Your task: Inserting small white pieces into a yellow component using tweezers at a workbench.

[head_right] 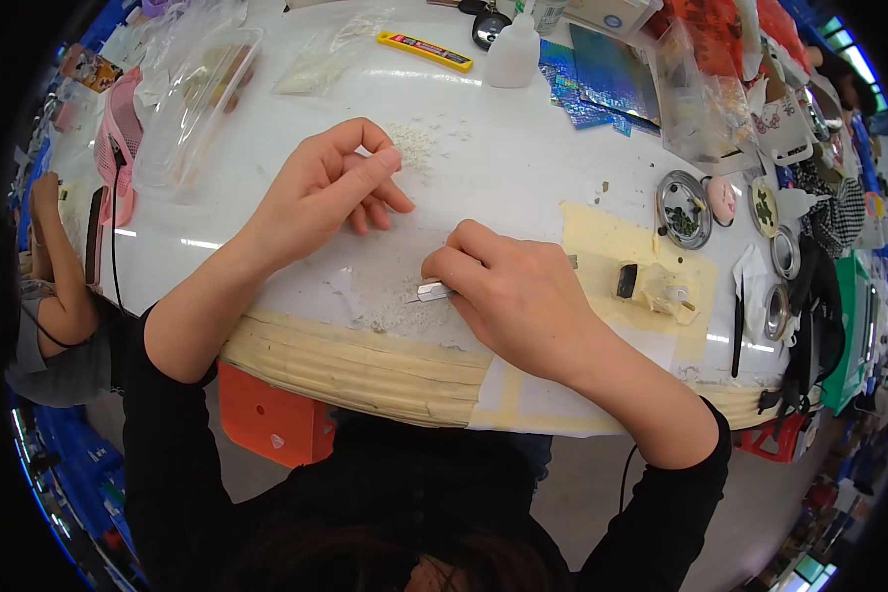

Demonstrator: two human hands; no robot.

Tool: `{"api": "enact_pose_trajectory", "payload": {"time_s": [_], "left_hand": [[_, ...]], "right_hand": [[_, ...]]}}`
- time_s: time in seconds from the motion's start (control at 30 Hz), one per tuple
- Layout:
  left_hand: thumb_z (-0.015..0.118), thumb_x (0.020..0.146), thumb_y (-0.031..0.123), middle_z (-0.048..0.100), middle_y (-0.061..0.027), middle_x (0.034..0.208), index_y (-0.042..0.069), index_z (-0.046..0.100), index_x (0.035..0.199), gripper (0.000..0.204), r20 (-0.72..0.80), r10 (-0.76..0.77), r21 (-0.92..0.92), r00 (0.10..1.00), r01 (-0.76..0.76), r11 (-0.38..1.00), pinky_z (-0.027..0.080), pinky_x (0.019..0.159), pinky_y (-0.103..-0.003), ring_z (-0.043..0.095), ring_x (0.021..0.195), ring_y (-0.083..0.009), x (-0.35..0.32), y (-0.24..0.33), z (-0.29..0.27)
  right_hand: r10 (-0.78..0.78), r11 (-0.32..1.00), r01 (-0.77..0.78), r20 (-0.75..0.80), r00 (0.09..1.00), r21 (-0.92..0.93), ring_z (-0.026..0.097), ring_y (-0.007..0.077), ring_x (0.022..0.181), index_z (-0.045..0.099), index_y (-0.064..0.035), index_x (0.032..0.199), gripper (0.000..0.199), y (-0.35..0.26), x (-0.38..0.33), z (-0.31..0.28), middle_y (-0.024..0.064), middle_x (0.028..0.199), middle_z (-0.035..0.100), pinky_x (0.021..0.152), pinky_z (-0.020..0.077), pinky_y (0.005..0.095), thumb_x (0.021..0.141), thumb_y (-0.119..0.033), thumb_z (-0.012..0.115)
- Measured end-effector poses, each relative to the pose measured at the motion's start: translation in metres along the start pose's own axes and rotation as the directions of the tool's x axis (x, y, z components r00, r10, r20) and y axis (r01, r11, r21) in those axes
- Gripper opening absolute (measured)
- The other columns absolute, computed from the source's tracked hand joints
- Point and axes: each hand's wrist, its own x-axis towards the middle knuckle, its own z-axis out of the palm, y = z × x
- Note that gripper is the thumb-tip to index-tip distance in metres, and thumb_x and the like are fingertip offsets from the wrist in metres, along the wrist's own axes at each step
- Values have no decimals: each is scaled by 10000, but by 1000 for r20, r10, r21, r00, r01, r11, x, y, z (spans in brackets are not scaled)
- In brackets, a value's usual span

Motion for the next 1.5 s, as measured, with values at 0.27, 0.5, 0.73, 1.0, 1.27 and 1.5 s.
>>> {"api": "enact_pose_trajectory", "payload": {"time_s": [0.27,0.5,0.73,1.0,1.27,1.5], "left_hand": [[549,991,243,692,-55,942,56,563,1073,205,-62,269,174,961,-255,951,458,607,-198,577,756,-63,1,-8,3],[561,984,232,683,-38,919,49,601,1080,211,-114,269,100,956,-259,961,451,604,-189,573,738,-54,1,-6,4],[604,961,235,685,-38,916,36,625,1061,224,-75,181,61,981,-177,982,457,598,-193,573,715,-53,-3,-4,7],[647,920,81,717,-106,956,-12,694,1087,197,248,-12,-266,969,80,961,536,646,-229,653,766,-109,-15,2,17],[665,900,34,715,-126,959,-41,681,1097,212,242,25,-388,970,72,919,574,698,-259,696,836,-155,-22,0,22],[660,909,52,713,-128,962,-39,679,1020,145,218,59,-398,974,34,917,572,703,-260,689,819,-145,-22,0,21]], "right_hand": [[45,999,-44,-17,999,16,624,221,701,640,-124,949,220,3,0,-6,16,879,580,559,477,343,756,-25,676],[33,999,-32,-18,999,15,618,210,685,639,-127,929,204,3,0,-6,13,863,569,551,472,335,755,-30,683],[-13,986,2,-65,998,-166,593,223,618,641,-89,893,280,3,3,6,29,844,568,530,474,315,656,54,684],[-168,979,88,-491,855,-183,551,175,548,653,-75,912,331,5,7,-9,38,801,565,456,420,289,600,1,738],[-309,933,169,-462,832,-319,546,152,544,688,-51,991,434,5,2,-4,37,786,578,453,423,277,559,-14,713],[-197,980,182,-452,870,-76,566,180,566,694,-55,1045,537,2,1,-6,52,810,591,470,443,285,523,61,643]]}}
